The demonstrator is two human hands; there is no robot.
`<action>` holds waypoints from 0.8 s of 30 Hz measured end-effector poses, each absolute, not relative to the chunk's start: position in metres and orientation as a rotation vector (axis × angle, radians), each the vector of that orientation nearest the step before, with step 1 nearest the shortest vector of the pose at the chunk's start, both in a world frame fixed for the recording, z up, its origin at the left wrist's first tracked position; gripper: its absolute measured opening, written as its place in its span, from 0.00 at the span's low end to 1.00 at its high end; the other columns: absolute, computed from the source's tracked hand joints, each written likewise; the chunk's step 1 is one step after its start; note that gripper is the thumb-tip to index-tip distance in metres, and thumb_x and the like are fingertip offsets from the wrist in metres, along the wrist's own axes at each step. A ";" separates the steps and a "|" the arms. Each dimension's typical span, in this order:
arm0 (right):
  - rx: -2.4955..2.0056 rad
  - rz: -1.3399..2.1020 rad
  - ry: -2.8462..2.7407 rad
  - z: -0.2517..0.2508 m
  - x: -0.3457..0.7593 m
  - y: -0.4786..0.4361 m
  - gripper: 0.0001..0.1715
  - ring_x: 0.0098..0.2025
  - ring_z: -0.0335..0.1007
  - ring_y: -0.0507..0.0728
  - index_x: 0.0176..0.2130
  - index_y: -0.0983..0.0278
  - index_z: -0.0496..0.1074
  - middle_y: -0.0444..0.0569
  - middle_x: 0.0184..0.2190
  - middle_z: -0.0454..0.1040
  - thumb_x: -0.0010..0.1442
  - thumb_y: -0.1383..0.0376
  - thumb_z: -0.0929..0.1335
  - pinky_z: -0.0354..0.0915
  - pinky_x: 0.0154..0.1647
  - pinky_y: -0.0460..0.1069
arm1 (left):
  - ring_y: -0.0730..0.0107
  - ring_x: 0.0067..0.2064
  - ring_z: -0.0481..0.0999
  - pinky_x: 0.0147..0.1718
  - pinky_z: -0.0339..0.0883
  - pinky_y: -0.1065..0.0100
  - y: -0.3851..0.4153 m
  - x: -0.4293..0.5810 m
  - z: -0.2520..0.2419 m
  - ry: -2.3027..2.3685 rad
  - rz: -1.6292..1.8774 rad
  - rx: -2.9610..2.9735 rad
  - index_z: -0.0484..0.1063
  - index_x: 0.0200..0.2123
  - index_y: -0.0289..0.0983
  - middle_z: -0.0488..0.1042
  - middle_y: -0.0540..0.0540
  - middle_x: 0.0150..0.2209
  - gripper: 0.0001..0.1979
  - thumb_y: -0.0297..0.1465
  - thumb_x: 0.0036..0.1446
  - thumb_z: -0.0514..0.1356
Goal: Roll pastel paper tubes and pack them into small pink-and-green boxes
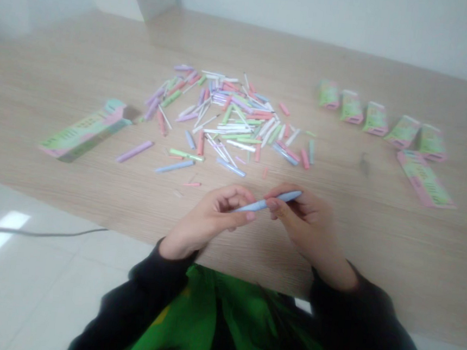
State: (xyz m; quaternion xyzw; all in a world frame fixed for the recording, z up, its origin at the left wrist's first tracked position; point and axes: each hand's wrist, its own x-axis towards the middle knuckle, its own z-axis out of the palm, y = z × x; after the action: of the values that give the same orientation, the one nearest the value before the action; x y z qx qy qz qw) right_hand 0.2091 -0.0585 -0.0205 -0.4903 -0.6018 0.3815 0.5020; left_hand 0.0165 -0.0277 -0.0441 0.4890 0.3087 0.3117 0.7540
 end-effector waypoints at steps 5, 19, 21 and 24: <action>-1.127 0.990 -1.442 -0.023 0.208 -0.060 0.05 0.25 0.70 0.48 0.33 0.60 0.78 0.39 0.23 0.75 0.60 0.64 0.76 0.65 0.27 0.42 | 0.78 0.18 0.54 0.20 0.45 0.70 -0.029 0.016 -0.043 0.644 0.593 1.134 0.78 0.36 0.33 0.64 0.54 0.18 0.27 0.49 0.70 0.51; -1.150 0.933 -1.325 -0.026 0.201 -0.062 0.09 0.23 0.69 0.49 0.33 0.60 0.77 0.39 0.22 0.75 0.60 0.59 0.76 0.66 0.23 0.44 | 0.76 0.21 0.55 0.23 0.51 0.69 -0.029 0.017 -0.045 0.673 0.631 1.271 0.78 0.34 0.34 0.66 0.53 0.20 0.24 0.46 0.71 0.52; -1.176 0.908 -1.328 -0.024 0.201 -0.062 0.11 0.23 0.69 0.50 0.32 0.60 0.77 0.40 0.22 0.75 0.60 0.56 0.76 0.67 0.23 0.44 | 0.75 0.24 0.60 0.28 0.56 0.69 -0.029 0.017 -0.042 0.767 0.716 1.391 0.77 0.29 0.35 0.67 0.52 0.22 0.21 0.43 0.69 0.56; -1.219 0.852 -1.303 -0.023 0.201 -0.061 0.14 0.22 0.69 0.50 0.33 0.61 0.77 0.40 0.21 0.73 0.60 0.54 0.76 0.67 0.23 0.45 | 0.70 0.32 0.70 0.37 0.62 0.68 -0.035 0.024 -0.039 0.880 0.871 1.501 0.74 0.25 0.36 0.74 0.49 0.28 0.20 0.38 0.68 0.57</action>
State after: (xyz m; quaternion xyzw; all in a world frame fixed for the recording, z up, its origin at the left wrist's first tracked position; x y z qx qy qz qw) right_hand 0.2008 -0.0613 -0.0235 -0.5149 -0.5505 0.3601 0.5497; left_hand 0.0237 -0.0347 -0.0394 0.6376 0.3737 0.3698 0.5630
